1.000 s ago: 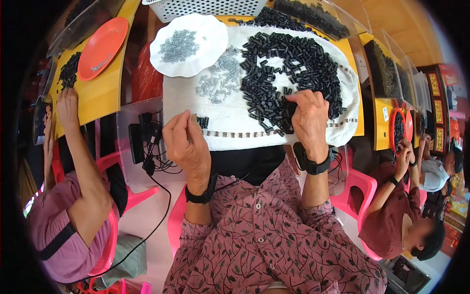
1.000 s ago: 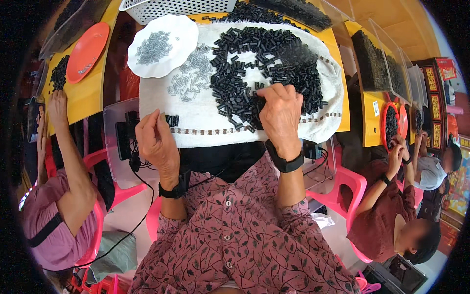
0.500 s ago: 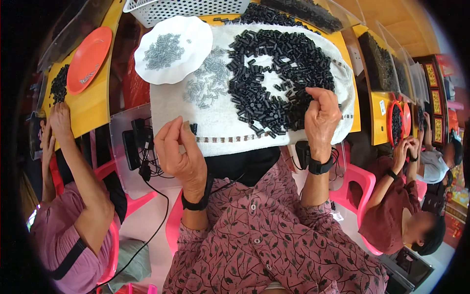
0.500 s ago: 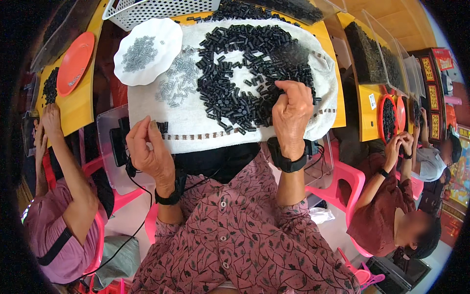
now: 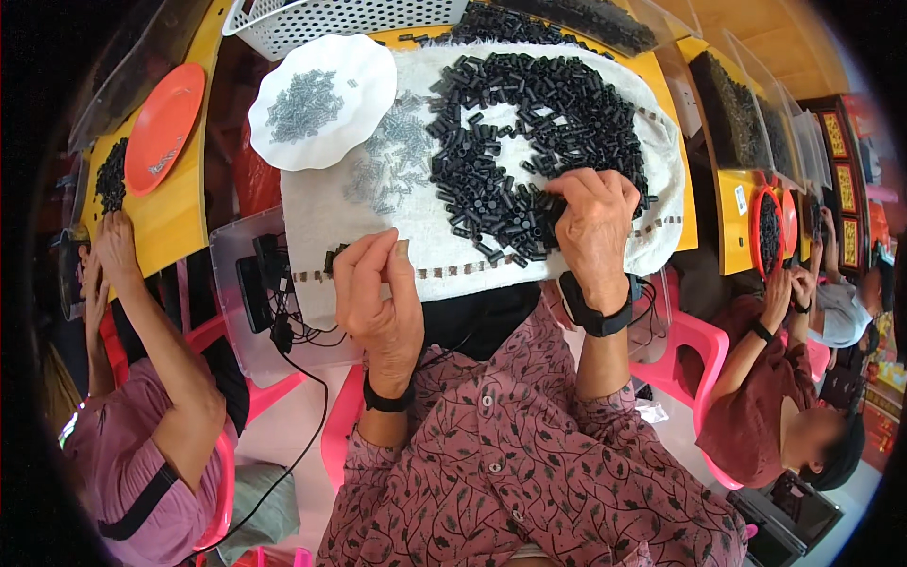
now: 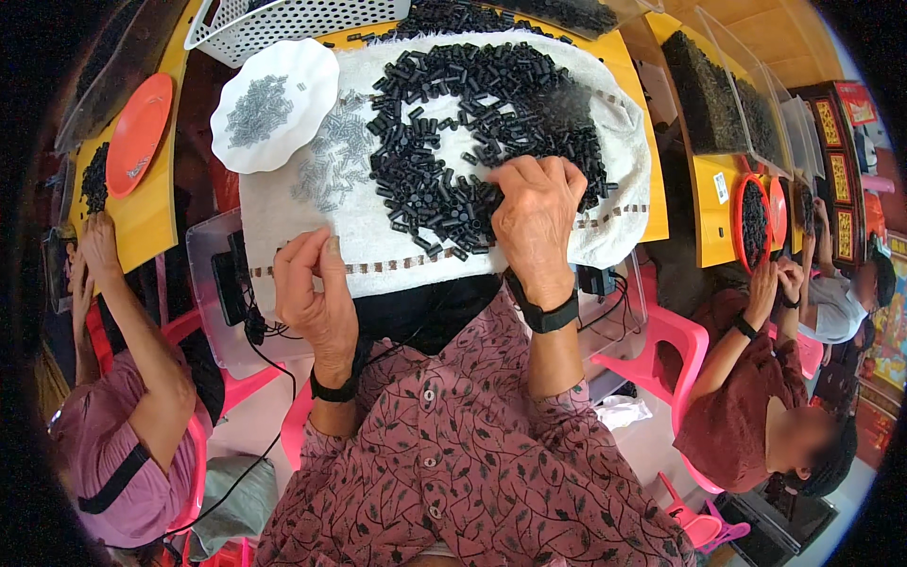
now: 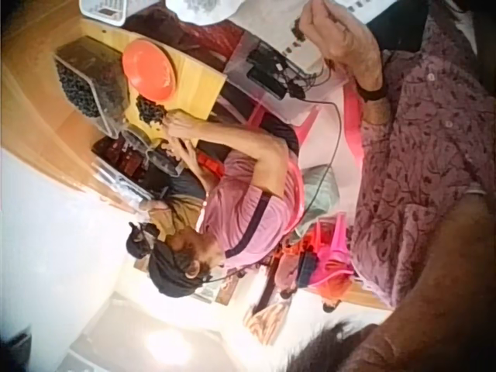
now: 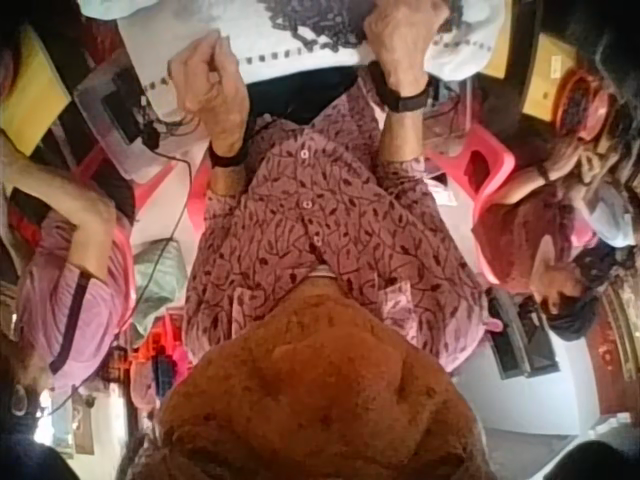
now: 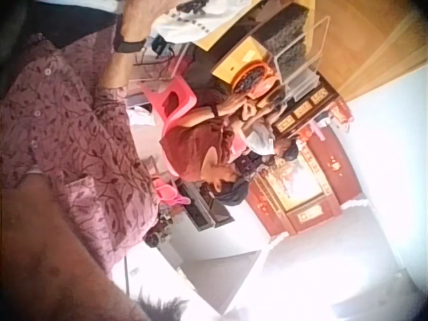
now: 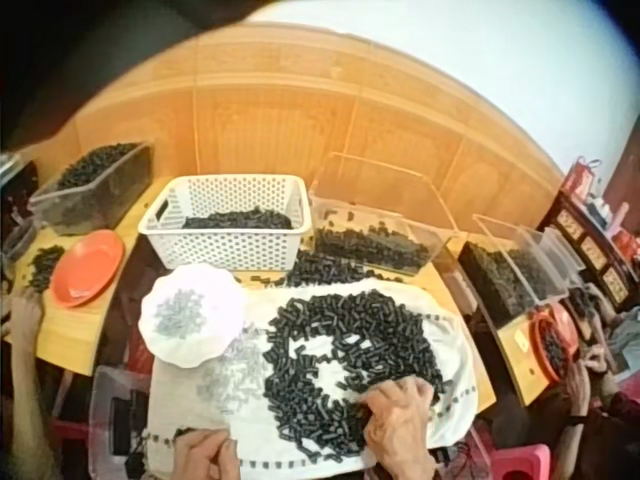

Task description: Sorting and inspecting small black plastic components on a table.

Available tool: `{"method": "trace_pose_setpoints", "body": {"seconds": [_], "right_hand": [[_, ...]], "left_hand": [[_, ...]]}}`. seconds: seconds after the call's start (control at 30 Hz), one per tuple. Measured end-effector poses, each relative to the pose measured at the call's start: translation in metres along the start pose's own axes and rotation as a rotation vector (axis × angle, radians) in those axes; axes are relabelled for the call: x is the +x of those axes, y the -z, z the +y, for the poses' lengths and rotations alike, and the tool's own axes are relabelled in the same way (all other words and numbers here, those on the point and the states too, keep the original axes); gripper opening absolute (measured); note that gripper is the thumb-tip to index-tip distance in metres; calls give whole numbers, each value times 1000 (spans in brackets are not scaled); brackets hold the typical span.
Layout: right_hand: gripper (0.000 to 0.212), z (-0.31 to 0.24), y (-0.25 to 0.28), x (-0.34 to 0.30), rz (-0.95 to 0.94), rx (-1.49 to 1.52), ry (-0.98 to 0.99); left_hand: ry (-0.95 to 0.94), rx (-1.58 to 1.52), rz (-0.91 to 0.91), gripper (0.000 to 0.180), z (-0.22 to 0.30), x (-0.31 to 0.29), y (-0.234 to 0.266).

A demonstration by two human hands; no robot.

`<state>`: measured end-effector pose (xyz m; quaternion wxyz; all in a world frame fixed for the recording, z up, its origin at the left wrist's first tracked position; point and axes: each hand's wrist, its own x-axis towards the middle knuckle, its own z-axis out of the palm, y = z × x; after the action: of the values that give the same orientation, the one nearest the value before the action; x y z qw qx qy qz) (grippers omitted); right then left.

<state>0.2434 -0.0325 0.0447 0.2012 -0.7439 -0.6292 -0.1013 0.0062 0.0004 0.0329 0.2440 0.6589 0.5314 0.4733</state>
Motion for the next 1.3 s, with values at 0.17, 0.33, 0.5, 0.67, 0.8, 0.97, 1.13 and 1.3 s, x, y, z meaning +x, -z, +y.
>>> {"method": "trace_pose_setpoints", "body": {"seconds": [0.17, 0.33, 0.5, 0.67, 0.8, 0.97, 1.13, 1.3], "right_hand": [[43, 11, -2, 4, 161, 89, -60], [42, 25, 0, -4, 352, 217, -207], [34, 24, 4, -9, 336, 199, -224], [28, 25, 6, -11, 267, 206, -171], [21, 11, 1, -6, 235, 170, -135], [9, 2, -6, -2, 142, 76, -155], [6, -1, -5, 2, 98, 2, -190], [7, -5, -2, 3, 66, -50, -180]], "left_hand": [[9, -34, -15, 16, -2, -4, -4], [26, -82, -43, 15, -3, -5, -9], [21, -83, -71, 14, -6, -6, -11], [32, -100, -93, 14, -8, -8, -14], [77, -137, -126, 13, -2, -8, -14], [66, -141, -132, 13, -4, -9, -14], [75, -143, -136, 14, -6, -8, -14], [-14, -101, -143, 21, -8, -7, -17]]}}
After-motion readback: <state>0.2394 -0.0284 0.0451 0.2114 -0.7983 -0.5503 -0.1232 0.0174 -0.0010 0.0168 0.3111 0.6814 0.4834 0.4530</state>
